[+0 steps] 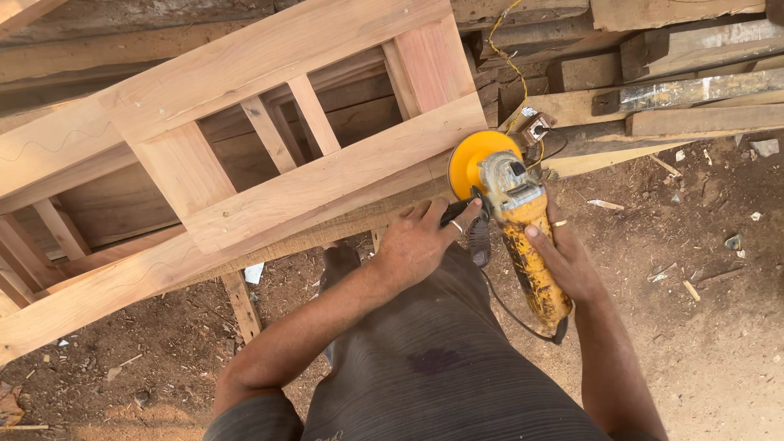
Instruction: The person uses an angle grinder with a sanding disc to smooth the edges and surfaces of a wooden frame. They move the tool along the frame's edges and corners, then flip the frame to work on the other side.
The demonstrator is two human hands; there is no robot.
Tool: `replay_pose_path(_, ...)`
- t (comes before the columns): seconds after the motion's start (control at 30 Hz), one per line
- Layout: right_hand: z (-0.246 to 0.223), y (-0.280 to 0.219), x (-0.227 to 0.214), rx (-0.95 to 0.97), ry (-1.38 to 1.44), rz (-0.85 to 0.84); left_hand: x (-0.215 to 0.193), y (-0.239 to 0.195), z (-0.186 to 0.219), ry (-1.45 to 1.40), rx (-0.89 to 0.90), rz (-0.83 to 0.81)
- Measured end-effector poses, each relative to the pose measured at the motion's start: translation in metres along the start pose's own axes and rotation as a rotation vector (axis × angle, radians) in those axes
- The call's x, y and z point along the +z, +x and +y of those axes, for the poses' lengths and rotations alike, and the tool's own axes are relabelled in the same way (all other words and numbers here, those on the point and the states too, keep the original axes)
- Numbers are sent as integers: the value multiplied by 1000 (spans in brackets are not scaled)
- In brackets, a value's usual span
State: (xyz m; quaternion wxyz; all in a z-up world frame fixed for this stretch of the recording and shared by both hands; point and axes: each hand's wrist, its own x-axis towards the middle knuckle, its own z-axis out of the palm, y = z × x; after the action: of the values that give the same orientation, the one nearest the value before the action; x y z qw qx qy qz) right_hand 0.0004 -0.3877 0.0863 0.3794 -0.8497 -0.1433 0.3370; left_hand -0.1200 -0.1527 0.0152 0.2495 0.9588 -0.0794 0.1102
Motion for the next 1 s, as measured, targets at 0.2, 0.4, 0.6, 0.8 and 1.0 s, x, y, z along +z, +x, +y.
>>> replay_pose_path(0.2, -9, 57, 5, -205, -102, 1, -14, 25, -37, -18, -78, 5)
replay_pose_path(0.4, -50, 118, 4, -64, 130, -25, -19, 62, -93, 70, -138, 158)
replay_pose_path(0.6, -114, 190, 2, -294, -47, 2, -36, 119, -166, 214, -216, 124)
replay_pose_path(0.8, -133, 235, 33, -290, -187, 11, -66, 93, -204, 257, -287, 269)
replay_pose_path(1.0, -129, 229, 15, -266, -179, 52, -58, 115, -195, 264, -261, 254)
